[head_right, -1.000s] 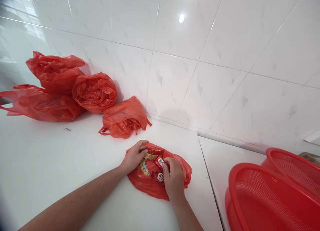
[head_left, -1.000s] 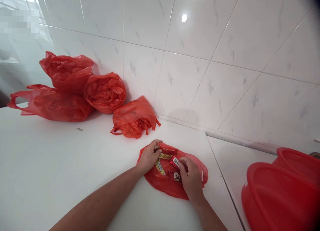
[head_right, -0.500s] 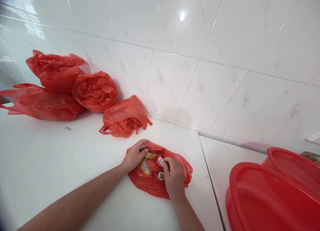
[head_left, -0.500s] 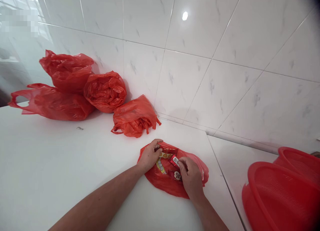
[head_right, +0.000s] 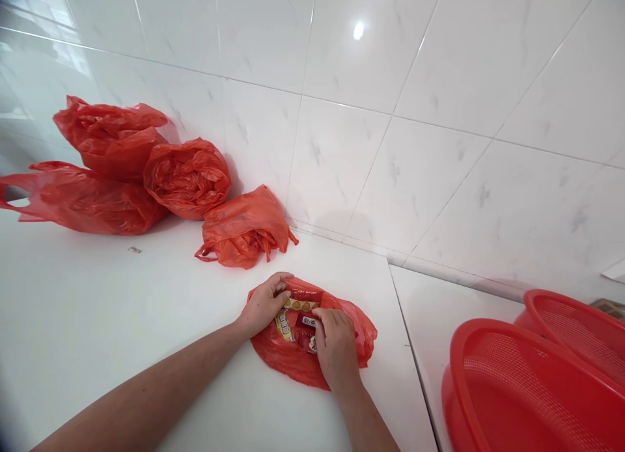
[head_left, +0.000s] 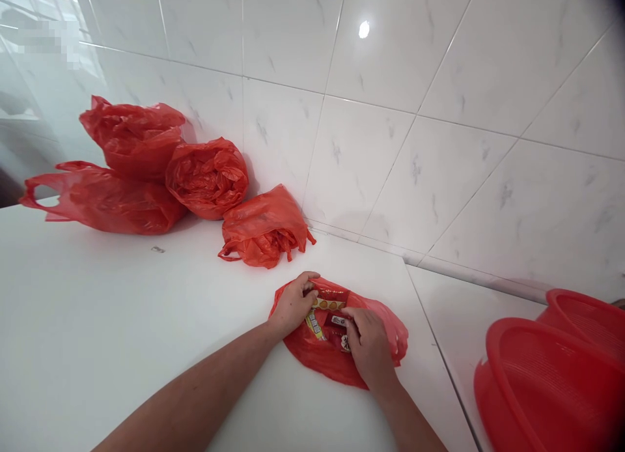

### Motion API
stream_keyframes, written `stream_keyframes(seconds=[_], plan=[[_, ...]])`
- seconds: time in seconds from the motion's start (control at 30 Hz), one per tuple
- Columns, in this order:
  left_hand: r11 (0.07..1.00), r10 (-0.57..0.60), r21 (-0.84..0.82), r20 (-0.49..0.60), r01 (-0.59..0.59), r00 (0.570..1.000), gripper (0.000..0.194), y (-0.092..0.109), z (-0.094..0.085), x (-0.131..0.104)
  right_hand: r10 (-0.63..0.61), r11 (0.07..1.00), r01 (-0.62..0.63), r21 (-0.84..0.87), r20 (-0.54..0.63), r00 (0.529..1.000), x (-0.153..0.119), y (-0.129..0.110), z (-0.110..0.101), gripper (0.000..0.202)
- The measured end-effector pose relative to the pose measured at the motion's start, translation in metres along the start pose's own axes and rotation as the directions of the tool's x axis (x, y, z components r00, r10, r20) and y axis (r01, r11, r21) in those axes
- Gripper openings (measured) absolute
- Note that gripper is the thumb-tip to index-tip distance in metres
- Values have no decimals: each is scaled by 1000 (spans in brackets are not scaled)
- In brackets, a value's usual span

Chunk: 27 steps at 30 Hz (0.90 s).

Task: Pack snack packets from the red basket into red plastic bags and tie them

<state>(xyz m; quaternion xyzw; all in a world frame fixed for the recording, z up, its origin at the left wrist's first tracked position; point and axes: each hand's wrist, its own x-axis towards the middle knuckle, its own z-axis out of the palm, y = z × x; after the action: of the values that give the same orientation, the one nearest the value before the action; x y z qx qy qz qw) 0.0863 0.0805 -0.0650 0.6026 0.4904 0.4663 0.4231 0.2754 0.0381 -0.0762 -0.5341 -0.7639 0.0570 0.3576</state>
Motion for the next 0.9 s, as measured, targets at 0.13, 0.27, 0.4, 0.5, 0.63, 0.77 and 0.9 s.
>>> stream_keyframes(seconds=[0.13,0.27,0.4,0.5,0.63,0.77,0.9], plan=[[1000,-6,20,0,6,1000,36,2,0,0,-37,999,37,-31,-5,999,1,2,1,23],[1000,-14,3,8,14,1000,38,4,0,-2,-69,996,68,-48,-20,997,1,1,0,25],[1000,1,-1,2,-1,1000,41,2,1,-2,-37,999,35,-24,-57,998,0,-1,-3,21],[1000,16,-6,3,-16,1000,42,0,2,-2,-9,1000,10,8,-59,998,-1,-3,-4,19],[1000,12,-1,26,-12,1000,42,0,1,-2,31,999,-29,40,-54,998,-1,-3,-3,18],[1000,1,-6,48,-1,999,41,3,0,-3,69,997,-67,49,-49,996,0,-3,-2,20],[999,13,36,67,-15,998,45,9,-1,-6,93,993,-90,72,-40,995,1,-3,-2,20]])
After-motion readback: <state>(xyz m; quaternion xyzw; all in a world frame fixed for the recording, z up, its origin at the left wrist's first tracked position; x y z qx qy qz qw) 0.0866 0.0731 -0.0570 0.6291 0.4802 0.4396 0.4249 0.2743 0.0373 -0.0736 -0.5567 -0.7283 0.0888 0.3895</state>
